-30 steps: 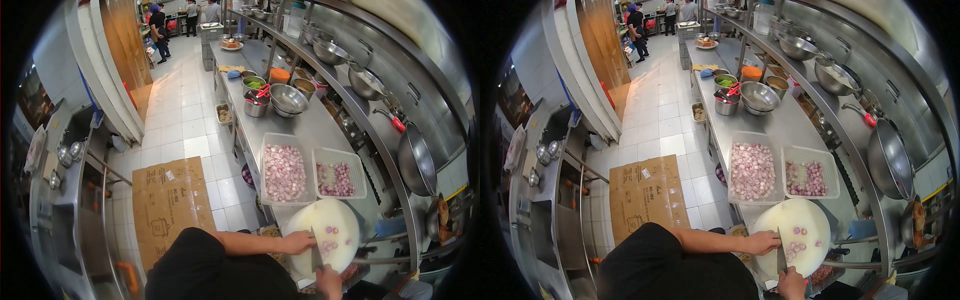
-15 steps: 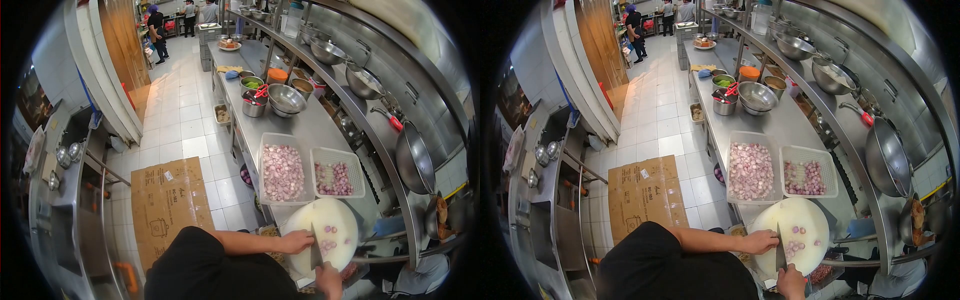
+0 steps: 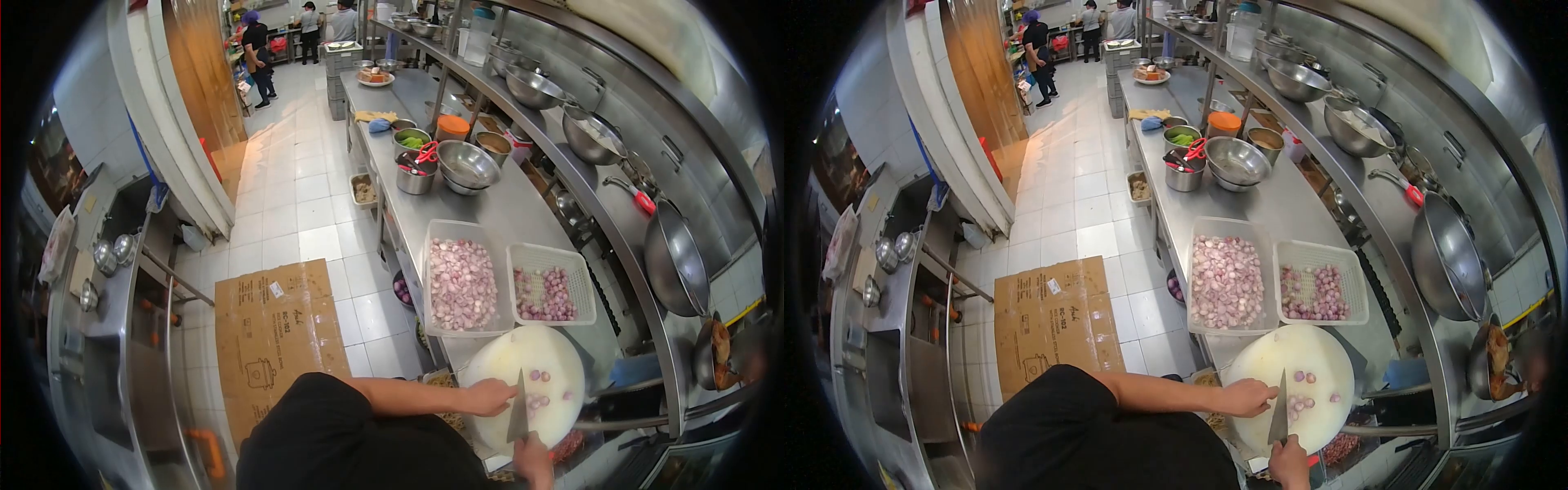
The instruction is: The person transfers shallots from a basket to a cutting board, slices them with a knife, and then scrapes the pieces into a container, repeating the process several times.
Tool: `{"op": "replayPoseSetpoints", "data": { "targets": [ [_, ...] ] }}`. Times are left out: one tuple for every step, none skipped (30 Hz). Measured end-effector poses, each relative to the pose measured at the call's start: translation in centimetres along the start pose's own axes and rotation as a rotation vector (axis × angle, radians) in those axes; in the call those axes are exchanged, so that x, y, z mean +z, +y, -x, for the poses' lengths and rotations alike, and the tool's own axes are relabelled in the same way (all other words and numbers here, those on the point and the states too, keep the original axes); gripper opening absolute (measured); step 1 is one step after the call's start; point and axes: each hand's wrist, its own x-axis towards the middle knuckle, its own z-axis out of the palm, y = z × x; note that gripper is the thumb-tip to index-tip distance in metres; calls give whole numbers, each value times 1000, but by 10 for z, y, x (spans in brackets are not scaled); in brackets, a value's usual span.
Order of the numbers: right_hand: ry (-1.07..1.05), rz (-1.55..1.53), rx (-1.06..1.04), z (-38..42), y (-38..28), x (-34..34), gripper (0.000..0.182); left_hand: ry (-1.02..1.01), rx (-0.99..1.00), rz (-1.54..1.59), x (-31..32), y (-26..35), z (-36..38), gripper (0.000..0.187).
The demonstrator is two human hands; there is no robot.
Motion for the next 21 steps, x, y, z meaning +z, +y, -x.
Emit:
{"op": "replayPoseSetpoints", "data": {
  "targets": [
    [-18,35,4,3,-7,-7,35,-5,-21,20,4,0,-2,21],
    [-38,70,3,5,-11,-13,35,-9,-45,39,5,-1,-3,20],
    [-31,40,-13,6,-9,-15,35,-24,-59,48,6,-3,-4,18],
    [-20,25,-22,5,-12,-12,35,-40,-72,57,7,-5,-5,16],
    [-10,9,-30,5,-16,-8,36,-58,-86,67,8,-7,-5,14],
    [-1,-8,-36,5,-19,-5,36,6,-11,44,8,-9,-3,13],
    [-21,6,-28,8,-20,-6,35,70,65,23,10,-11,1,12],
    [-41,24,-24,10,-21,-12,35,140,140,2,10,-13,2,11],
    [-60,42,-22,11,-23,-18,35,102,162,-4,9,-13,2,11],
    [-55,37,-9,13,-28,-22,35,63,183,-9,6,-15,1,10],
    [-49,34,5,15,-35,-26,35,23,204,-14,4,-16,1,10],
    [-44,29,21,17,-39,-27,35,29,214,-23,5,-18,2,10],
    [-47,8,-18,12,-30,-19,36,33,224,-30,5,-20,2,11],
    [-49,-12,-56,5,-14,-5,36,37,236,-35,7,-21,2,11],
    [-49,-29,-97,4,-18,-8,37,47,227,-29,8,-20,1,10],
    [-56,-15,-73,6,-20,-13,37,57,215,-25,8,-19,2,10],
    [-64,-1,-48,9,-22,-20,37,65,204,-22,8,-18,3,9],
    [-71,12,-23,13,-28,-27,37,68,205,-20,7,-18,4,9],
    [-73,-12,-54,7,-22,-18,37,70,207,-19,5,-18,6,10],
    [-76,-37,-83,-2,-11,-2,37,69,211,-16,4,-17,7,10],
    [-77,-62,-111,-6,-4,7,37,75,228,-17,5,-18,8,10]
  ]
}}
